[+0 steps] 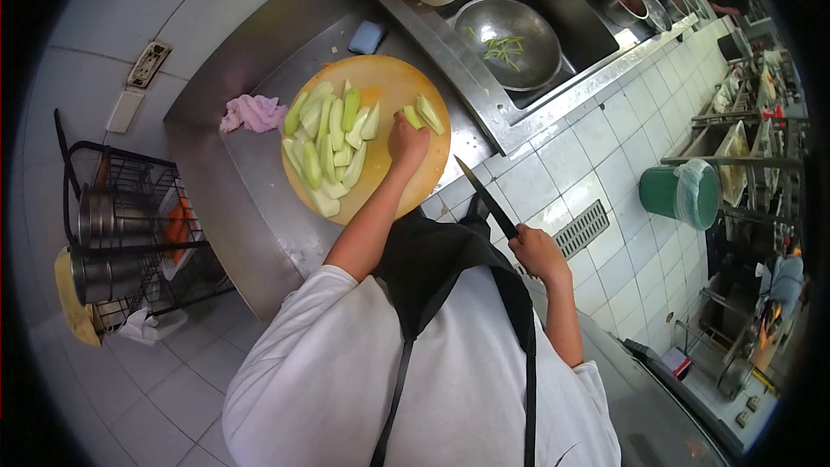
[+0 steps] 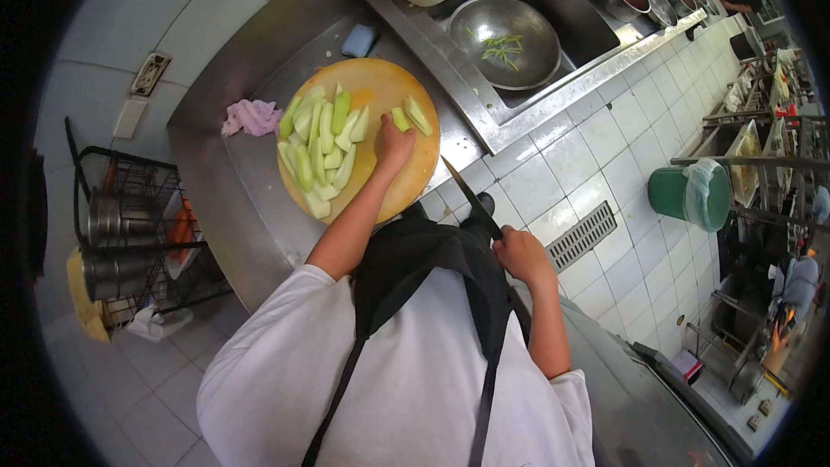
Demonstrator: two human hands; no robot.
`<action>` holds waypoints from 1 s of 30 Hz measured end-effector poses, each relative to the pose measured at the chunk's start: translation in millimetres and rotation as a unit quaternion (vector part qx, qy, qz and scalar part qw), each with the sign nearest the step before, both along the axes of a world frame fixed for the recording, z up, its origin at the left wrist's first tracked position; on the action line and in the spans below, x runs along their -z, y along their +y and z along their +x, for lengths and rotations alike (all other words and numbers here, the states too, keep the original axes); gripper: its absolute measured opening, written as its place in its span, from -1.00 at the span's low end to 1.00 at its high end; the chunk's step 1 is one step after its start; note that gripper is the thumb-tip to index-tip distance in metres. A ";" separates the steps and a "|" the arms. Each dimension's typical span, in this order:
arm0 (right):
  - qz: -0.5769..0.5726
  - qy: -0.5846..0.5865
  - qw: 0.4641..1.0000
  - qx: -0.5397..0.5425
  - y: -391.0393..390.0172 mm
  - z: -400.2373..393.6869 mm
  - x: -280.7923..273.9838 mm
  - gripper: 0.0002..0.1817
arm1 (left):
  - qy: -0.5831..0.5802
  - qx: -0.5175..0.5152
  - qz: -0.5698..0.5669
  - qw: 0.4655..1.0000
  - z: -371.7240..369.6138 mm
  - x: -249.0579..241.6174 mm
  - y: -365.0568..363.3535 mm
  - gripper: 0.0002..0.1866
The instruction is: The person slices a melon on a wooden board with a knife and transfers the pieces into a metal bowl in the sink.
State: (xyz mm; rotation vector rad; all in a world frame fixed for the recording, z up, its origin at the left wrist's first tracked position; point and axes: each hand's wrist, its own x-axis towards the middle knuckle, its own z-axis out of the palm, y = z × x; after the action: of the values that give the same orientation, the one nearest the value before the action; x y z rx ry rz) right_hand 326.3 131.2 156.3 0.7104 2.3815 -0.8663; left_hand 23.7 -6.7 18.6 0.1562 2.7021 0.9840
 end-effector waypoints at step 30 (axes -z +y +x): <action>0.001 0.151 0.986 0.064 3.3 -39.8 70.0 -0.69 | 0.084 0.171 -0.151 0.970 -49.5 -9.4 32.3 -0.60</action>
State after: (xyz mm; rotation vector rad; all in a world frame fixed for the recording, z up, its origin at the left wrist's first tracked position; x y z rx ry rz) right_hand 286.5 134.5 86.3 0.7890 2.6227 -1.0940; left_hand -25.8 25.7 28.0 0.6444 2.8005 0.4731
